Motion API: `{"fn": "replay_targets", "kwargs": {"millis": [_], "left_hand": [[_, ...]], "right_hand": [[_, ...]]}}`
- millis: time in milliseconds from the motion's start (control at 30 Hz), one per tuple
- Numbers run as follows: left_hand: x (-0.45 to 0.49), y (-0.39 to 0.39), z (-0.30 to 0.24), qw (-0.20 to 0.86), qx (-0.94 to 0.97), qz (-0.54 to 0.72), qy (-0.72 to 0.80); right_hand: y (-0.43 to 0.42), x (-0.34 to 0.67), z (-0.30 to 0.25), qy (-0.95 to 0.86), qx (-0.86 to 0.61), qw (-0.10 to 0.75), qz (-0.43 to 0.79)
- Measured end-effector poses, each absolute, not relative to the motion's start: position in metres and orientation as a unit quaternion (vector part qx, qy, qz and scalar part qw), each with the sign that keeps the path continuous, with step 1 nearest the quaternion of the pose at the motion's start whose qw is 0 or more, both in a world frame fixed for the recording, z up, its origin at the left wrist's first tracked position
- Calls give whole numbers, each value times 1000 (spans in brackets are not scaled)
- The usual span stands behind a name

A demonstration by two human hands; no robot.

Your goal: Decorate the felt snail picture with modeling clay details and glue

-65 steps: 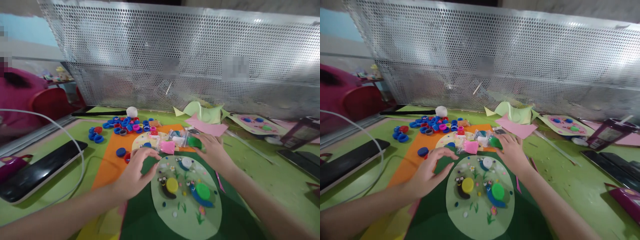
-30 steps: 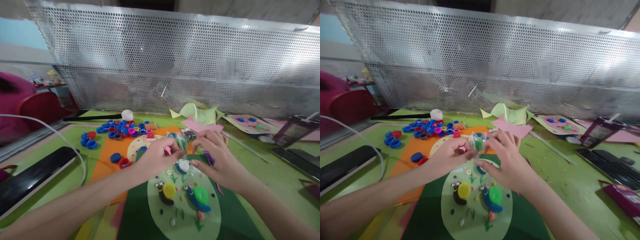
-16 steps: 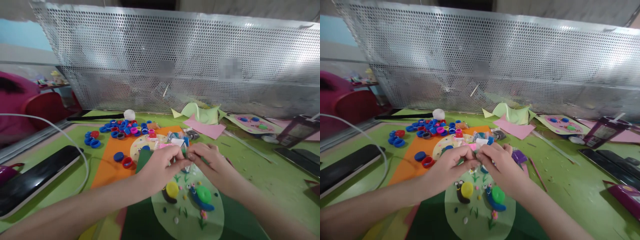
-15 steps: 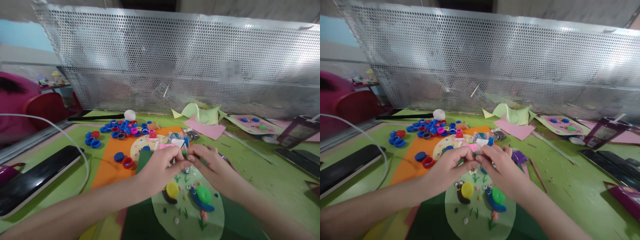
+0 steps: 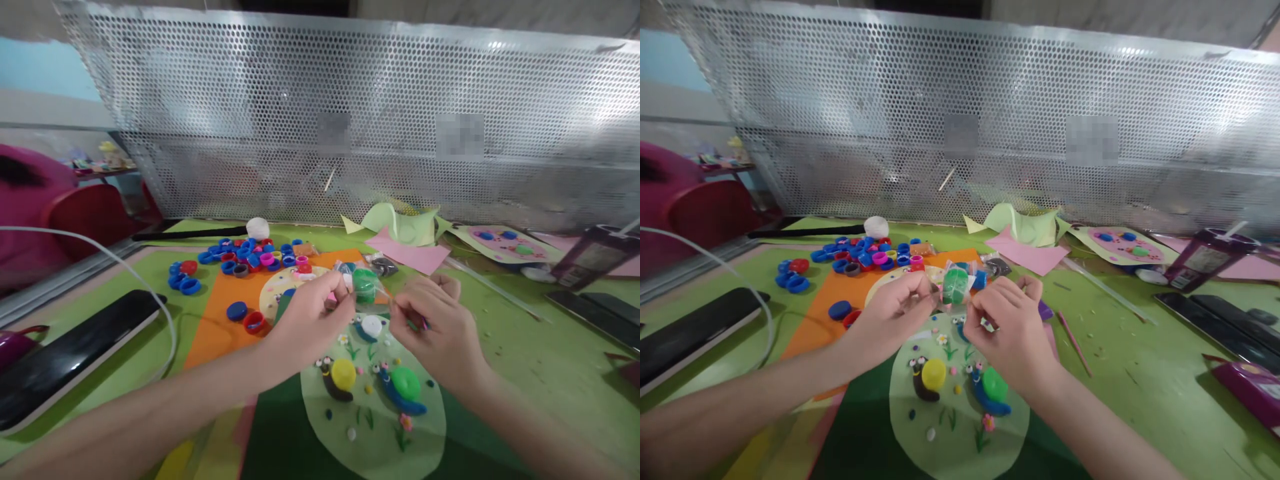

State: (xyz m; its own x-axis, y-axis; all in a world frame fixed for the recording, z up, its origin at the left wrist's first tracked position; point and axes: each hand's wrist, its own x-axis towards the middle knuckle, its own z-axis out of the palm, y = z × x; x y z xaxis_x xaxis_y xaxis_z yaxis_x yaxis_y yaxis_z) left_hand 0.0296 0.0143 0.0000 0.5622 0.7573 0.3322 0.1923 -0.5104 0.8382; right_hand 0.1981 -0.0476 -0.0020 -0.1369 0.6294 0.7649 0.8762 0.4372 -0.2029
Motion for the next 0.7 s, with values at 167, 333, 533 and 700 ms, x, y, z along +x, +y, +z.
{"fn": "replay_targets", "kwargs": {"millis": [167, 333, 533, 700], "left_hand": [[25, 16, 3, 405, 804, 343, 269], [21, 17, 13, 408, 829, 294, 244], [20, 21, 10, 371, 826, 312, 288], [18, 21, 2, 328, 811, 407, 262]], "right_hand": [[-43, 205, -11, -762, -507, 382, -129], [-40, 212, -14, -809, -498, 293, -109], [-42, 213, -11, -791, -525, 290, -118], [-41, 212, -14, -797, -526, 284, -88]]}}
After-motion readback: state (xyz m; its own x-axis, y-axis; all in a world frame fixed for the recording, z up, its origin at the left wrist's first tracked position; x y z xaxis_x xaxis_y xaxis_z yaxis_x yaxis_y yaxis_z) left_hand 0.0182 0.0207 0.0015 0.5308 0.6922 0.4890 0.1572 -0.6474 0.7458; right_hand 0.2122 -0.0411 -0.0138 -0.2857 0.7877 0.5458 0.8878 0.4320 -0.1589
